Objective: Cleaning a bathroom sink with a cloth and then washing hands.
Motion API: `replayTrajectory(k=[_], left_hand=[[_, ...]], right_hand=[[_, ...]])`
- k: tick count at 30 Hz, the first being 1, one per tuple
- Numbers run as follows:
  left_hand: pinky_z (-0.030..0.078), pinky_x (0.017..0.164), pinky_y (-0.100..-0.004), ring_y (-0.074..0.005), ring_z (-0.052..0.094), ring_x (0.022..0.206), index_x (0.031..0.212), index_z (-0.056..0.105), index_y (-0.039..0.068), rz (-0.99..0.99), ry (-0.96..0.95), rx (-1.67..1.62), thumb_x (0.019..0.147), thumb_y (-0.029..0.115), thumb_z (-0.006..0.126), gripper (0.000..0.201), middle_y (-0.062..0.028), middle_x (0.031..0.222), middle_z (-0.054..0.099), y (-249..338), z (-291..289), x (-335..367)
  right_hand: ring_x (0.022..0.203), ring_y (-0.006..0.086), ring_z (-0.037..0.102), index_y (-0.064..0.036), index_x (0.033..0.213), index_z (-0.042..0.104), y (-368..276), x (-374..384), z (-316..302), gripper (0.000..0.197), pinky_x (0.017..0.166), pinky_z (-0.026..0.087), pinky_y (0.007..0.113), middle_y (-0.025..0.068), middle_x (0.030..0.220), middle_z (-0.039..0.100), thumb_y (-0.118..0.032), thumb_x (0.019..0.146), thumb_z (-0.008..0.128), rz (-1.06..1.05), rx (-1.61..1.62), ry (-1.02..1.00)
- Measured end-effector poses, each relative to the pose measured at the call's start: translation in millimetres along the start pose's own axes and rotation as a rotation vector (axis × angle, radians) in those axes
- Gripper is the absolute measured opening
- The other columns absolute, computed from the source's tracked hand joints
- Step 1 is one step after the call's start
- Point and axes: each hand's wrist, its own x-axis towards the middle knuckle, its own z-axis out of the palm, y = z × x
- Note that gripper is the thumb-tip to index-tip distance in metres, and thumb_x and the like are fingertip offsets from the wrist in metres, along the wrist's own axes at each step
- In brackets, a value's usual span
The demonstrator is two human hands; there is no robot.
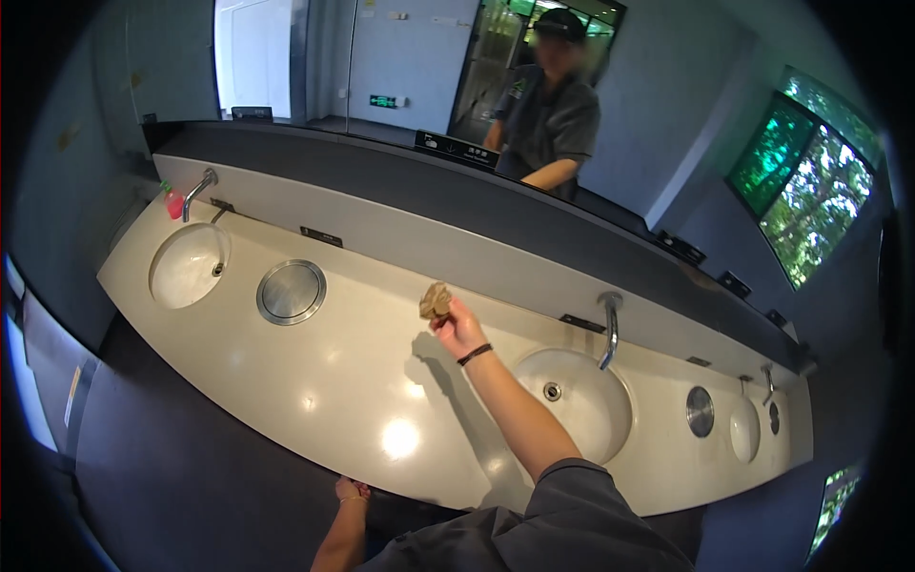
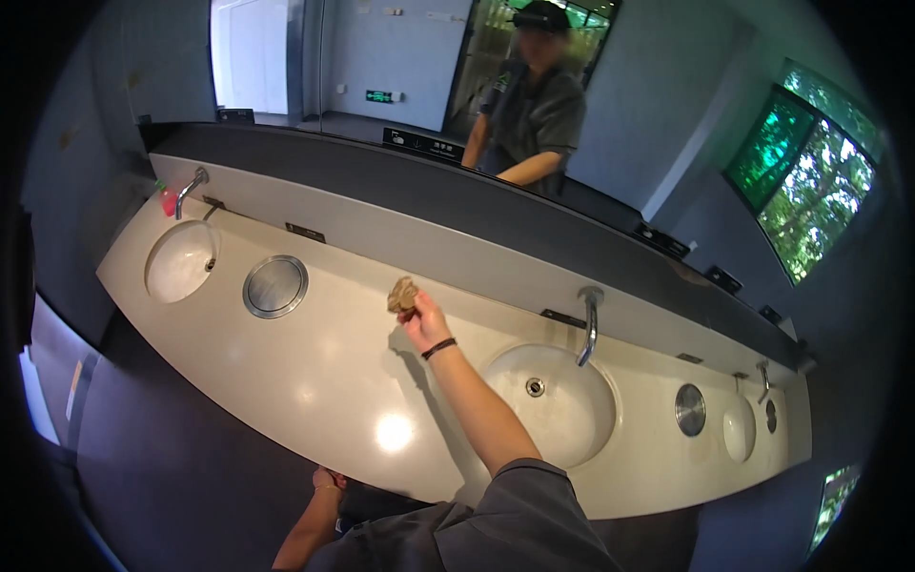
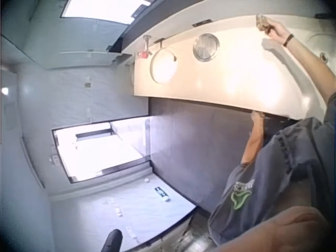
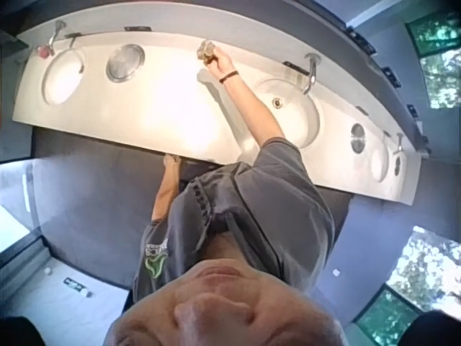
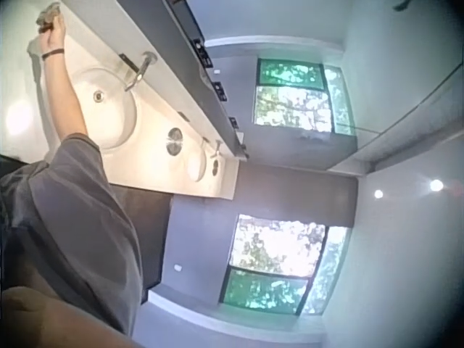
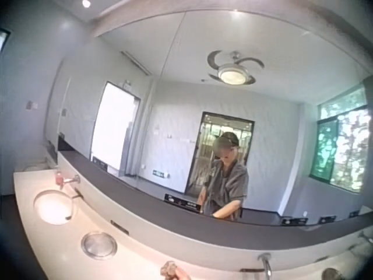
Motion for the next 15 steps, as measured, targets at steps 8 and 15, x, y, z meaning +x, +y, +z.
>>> replayTrajectory(k=[8,15], left_hand=[[0.048,0.053,-0.0329,-0.0239,0.06,0.068,0.105,0.049,0.004,0.395,0.009,0.624,0.083,0.018,0.049,0.027,-0.0127,0.083,0.06,44,-311,126],[0.045,0.073,-0.0367,-0.0219,0.055,0.092,0.108,0.05,0.01,-0.024,0.346,0.356,0.084,0.017,0.04,0.027,-0.0108,0.101,0.056,77,-506,122]], right_hand=[[0.071,0.0171,0.05,-0.015,0.117,0.044,128,-117,37,0.034,0.064,0.045,0.029,0.0064,0.097,0.054,-0.011,0.083,0.046,0.053,0.299,0.222],[0.069,0.0191,0.051,-0.0234,0.113,0.045,187,-140,67,0.033,0.062,0.045,0.033,0.0077,0.096,0.054,-0.014,0.082,0.049,0.043,0.233,0.318]])
